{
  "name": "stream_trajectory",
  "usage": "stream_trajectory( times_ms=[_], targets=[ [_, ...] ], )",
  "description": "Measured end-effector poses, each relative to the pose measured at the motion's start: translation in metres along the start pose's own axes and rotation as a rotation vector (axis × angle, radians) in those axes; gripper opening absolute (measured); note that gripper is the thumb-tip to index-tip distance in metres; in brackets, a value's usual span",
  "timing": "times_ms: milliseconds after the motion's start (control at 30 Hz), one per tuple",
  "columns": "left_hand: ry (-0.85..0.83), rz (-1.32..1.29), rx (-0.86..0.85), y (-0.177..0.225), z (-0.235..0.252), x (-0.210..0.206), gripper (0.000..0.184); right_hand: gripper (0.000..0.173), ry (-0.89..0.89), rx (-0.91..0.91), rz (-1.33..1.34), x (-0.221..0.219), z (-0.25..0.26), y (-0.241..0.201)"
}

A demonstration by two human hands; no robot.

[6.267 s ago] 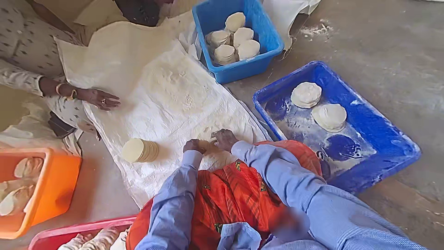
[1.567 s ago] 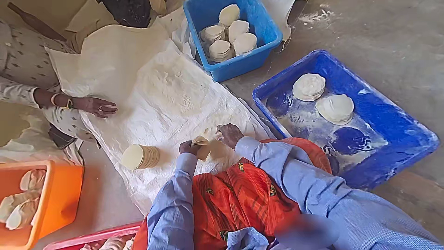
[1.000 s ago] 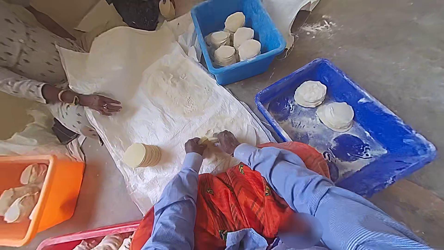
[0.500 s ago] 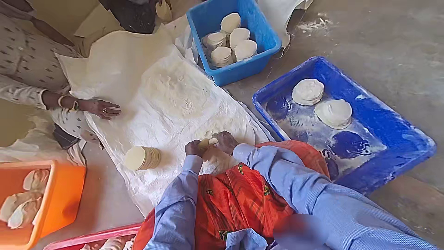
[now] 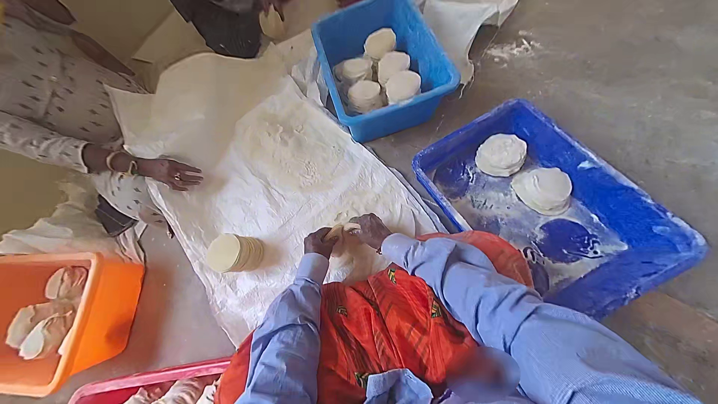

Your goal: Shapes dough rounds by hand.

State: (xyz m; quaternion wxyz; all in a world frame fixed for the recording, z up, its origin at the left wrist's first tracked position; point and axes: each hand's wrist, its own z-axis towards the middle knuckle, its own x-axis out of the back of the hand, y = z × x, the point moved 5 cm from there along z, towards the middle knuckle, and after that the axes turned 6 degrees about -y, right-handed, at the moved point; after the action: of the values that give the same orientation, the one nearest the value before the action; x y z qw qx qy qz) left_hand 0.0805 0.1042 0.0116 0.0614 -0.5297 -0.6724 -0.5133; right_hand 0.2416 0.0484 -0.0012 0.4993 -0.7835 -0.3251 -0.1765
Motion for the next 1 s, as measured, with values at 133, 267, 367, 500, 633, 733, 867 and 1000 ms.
stream_trajectory(
  times_ms=[133,267,367,500,633,733,867,1000],
  targets=[
    [0.175,-0.407,-0.103,-0.007,-0.015,0.018,0.029,0.039,0.140,-0.049,0.373,0.024,-0.020,0.010],
    [0.321,-0.693,-0.181,0.012,-0.037,0.049,0.024,0.033,0.260,-0.067,0.604,0.059,-0.043,0.011],
    [0.303,-0.781,-0.140,0.024,-0.052,0.051,0.021,0.032,0.231,-0.104,0.612,0.072,-0.063,0.005],
    [0.228,-0.858,-0.003,0.031,-0.070,0.047,0.024,0.030,0.138,-0.031,0.499,0.087,-0.085,-0.033],
    [0.213,-1.239,0.126,0.027,-0.082,0.035,0.029,0.022,0.049,0.199,0.513,0.099,-0.112,-0.118],
    [0.226,-1.494,0.167,0.037,-0.101,0.041,0.017,0.017,-0.036,0.349,0.639,0.093,-0.120,-0.165],
    [0.097,-1.688,0.107,0.033,-0.107,0.043,0.020,0.015,-0.017,0.253,0.627,0.065,-0.089,-0.161],
    [0.211,-1.676,0.185,0.016,-0.099,0.037,0.030,0.019,-0.006,0.130,0.548,0.053,-0.075,-0.149]
  ],
)
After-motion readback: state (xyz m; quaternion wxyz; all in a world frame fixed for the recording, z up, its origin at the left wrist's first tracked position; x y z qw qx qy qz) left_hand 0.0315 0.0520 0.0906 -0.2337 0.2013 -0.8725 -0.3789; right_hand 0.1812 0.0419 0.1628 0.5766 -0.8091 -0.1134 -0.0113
